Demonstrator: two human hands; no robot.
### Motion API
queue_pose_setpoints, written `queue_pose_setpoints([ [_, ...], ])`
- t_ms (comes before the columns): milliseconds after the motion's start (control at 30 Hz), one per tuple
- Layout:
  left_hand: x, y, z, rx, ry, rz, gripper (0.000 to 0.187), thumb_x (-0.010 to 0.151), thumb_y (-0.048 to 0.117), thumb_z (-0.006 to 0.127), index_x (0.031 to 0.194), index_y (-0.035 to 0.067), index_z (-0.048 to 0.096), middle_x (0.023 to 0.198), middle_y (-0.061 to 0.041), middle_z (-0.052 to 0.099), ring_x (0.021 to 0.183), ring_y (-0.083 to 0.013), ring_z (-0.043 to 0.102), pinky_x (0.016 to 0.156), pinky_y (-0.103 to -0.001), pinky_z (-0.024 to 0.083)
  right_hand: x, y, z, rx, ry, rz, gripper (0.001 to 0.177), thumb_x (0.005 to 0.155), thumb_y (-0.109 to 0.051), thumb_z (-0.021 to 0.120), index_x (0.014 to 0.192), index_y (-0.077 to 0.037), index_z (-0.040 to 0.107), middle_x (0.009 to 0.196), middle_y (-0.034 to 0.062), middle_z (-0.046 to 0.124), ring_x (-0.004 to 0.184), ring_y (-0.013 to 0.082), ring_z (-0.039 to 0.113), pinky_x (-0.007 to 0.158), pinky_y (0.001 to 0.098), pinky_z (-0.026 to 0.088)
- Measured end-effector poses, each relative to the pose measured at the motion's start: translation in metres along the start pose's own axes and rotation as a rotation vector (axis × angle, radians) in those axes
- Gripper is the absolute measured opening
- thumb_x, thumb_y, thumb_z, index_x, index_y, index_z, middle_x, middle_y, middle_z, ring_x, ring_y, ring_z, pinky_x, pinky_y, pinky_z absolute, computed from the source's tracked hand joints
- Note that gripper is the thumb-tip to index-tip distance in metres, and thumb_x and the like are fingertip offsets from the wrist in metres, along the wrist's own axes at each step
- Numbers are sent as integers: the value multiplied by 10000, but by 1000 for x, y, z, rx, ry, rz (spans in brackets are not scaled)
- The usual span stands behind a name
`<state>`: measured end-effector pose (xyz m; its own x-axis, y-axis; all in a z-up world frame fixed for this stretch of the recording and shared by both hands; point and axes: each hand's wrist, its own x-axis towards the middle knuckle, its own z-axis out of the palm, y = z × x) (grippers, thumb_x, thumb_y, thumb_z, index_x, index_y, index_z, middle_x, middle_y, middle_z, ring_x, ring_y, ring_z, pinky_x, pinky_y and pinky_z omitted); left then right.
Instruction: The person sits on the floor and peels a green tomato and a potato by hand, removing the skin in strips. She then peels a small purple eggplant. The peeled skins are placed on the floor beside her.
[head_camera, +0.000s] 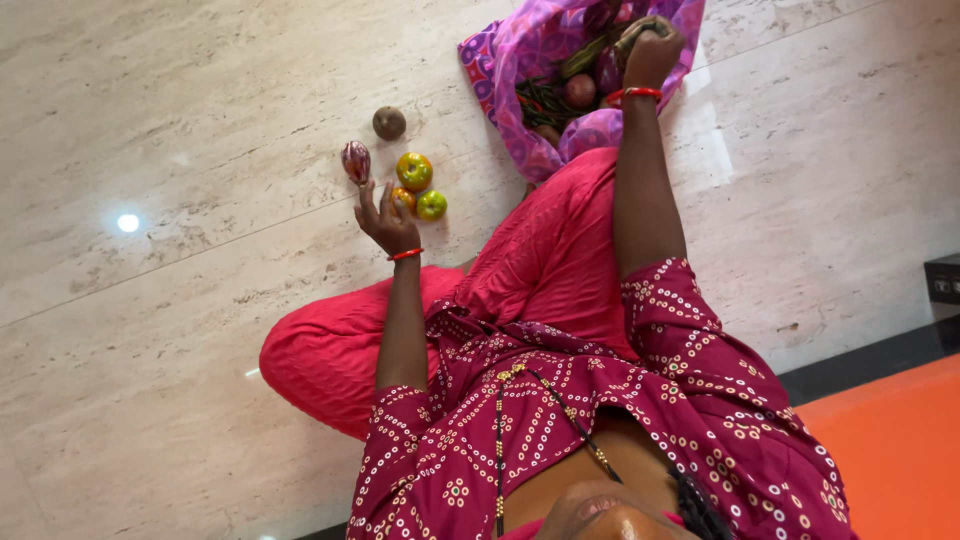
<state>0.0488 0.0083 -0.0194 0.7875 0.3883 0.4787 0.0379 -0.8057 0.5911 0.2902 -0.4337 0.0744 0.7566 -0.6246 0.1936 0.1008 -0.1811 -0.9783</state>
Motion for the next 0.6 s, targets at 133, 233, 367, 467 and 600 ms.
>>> queue_pose_setpoints([
  [133, -12, 25, 8, -28, -91, 164, 302, 899, 99, 697, 1176, 201, 759, 1438, -67, 600, 1426, -257, 497, 1230, -527, 269, 20, 33, -30, 268, 205, 488, 197, 833, -160, 683, 685, -41, 737, 660, 66, 739, 577, 150, 636, 555, 330, 481],
  [233, -26, 36, 13, -65, -139, 226, 254, 896, 105, 708, 1128, 198, 750, 1420, -61, 607, 1425, -268, 495, 1229, -511, 271, 15, 41, -46, -346, 110, 532, 336, 750, -414, 786, 720, -79, 771, 706, 36, 772, 684, 184, 754, 656, 332, 564],
  [367, -42, 44, 18, -52, -207, 211, 213, 882, 91, 709, 1058, 204, 751, 1381, -13, 647, 1385, -222, 542, 1194, -484, 303, 7, 29, -28, -828, -261, 338, 513, 756, -539, 766, 1079, -141, 756, 1035, 96, 767, 995, 285, 728, 886, 408, 549],
  [467, -37, 41, 16, -35, -214, 202, 204, 867, 80, 706, 1031, 195, 742, 1371, -4, 658, 1360, -207, 565, 1161, -478, 330, 5, 13, 10, -970, -348, 301, 733, 742, -573, 763, 1317, -147, 600, 1185, 157, 721, 1101, 366, 670, 923, 469, 521],
  [600, -38, 44, 18, -39, -191, 161, 214, 837, 61, 702, 993, 205, 730, 1332, 5, 668, 1333, -219, 587, 1112, -465, 366, 11, -1, 25, -1259, -551, 435, 790, 807, -690, 696, 1375, -147, 614, 1355, 156, 625, 1235, 344, 612, 1003, 453, 500],
])
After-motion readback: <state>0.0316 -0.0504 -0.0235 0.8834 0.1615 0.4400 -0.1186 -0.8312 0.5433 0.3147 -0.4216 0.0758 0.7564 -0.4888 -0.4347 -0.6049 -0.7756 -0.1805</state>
